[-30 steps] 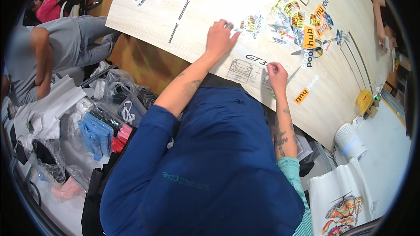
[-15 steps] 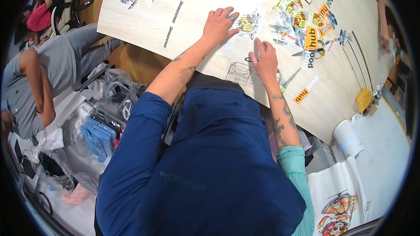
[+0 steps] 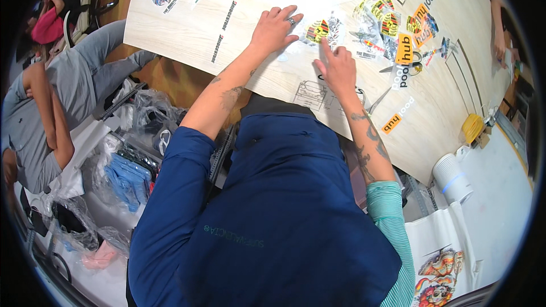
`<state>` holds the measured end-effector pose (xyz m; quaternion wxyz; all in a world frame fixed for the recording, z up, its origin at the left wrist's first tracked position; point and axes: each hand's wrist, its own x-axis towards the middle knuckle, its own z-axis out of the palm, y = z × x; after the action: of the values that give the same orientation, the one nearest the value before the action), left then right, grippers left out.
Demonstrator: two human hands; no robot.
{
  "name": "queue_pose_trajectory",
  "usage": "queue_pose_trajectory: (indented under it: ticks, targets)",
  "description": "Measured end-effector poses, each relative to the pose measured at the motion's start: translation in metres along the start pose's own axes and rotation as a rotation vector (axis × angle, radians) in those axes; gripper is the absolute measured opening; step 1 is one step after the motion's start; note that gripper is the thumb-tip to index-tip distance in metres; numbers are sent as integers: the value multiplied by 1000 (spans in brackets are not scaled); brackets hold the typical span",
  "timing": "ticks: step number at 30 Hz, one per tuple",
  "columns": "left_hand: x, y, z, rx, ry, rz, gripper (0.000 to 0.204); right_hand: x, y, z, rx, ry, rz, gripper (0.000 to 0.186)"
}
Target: The person uses scissors to cut out Porsche logo stickers from a sheet, then peels the backing and arranges the stickers on a table. They handle multiple stickers and organize them into a stack.
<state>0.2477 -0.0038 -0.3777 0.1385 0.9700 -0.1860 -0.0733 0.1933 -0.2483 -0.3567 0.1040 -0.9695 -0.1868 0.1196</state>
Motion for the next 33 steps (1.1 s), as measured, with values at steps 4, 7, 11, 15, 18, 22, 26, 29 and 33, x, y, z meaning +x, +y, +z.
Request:
queue_pose_trajectory:
  ticks: [4,7,11,15,18,22,26,29,33]
  targets:
    - [2,-2,-3,-32,-22,-6,63,8,-14,3,-29,-23,-16,66]
    - [2,-3,-3,-35,-26,-22,63,-6,-1,4,20,-40,63,64]
    - [3,-7,-3,-77,-23,-42,62,-24,17,4,118,-26,79,59]
    - [4,3,-8,-101,36,-56,57,-18,19,8,236,147,268,55]
    - [3,29,-10,-78,72,4,52,2,4,5,226,192,310,56]
    - [2,39,8,45,27,44,53,10,-17,7,149,37,55,62]
    - [-1,27,0,16,21,-64,55,0,-12,14,19,33,49,66]
    - [-4,20,-6,40,28,-70,66,-4,-9,14,-2,8,55,67]
    - [-3,19,-7,19,41,-76,73,3,-18,14,28,28,24,69]
